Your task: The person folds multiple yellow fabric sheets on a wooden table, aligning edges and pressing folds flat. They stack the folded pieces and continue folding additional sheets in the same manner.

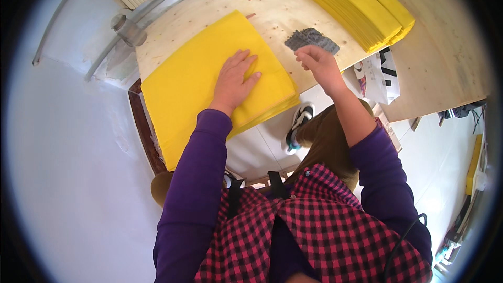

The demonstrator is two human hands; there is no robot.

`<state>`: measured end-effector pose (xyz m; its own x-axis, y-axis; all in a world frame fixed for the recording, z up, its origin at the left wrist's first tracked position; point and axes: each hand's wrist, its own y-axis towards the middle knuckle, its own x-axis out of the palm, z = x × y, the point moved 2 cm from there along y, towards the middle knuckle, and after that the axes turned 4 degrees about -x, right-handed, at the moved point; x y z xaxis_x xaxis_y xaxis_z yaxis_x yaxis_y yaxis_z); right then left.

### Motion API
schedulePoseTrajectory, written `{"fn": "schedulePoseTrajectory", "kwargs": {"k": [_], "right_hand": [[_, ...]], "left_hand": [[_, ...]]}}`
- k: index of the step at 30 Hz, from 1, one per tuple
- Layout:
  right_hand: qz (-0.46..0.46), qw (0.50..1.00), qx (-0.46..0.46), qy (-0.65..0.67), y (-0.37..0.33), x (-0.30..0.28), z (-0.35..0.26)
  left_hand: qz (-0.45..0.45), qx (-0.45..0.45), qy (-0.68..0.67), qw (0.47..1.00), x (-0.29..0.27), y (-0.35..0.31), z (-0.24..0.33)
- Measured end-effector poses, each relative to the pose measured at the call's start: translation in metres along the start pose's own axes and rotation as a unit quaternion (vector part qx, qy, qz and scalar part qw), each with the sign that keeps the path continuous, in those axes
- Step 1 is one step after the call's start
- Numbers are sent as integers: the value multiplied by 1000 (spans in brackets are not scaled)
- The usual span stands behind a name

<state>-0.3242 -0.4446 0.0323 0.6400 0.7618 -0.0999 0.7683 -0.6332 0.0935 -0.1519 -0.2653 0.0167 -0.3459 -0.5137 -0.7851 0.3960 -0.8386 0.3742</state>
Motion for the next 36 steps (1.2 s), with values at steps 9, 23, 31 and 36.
{"fn": "schedulePoseTrajectory", "kwargs": {"k": [9,23,31,36], "right_hand": [[-51,995,83,27,22,8,15],[-186,975,121,5,8,22,22],[-182,967,164,71,10,26,27],[-169,972,152,65,12,28,30]], "left_hand": [[-14,-7,18,1000,-2,2,3],[-34,-29,3,999,-5,5,8],[-36,-23,13,999,-6,5,10],[-37,-23,11,999,-7,5,10]]}}
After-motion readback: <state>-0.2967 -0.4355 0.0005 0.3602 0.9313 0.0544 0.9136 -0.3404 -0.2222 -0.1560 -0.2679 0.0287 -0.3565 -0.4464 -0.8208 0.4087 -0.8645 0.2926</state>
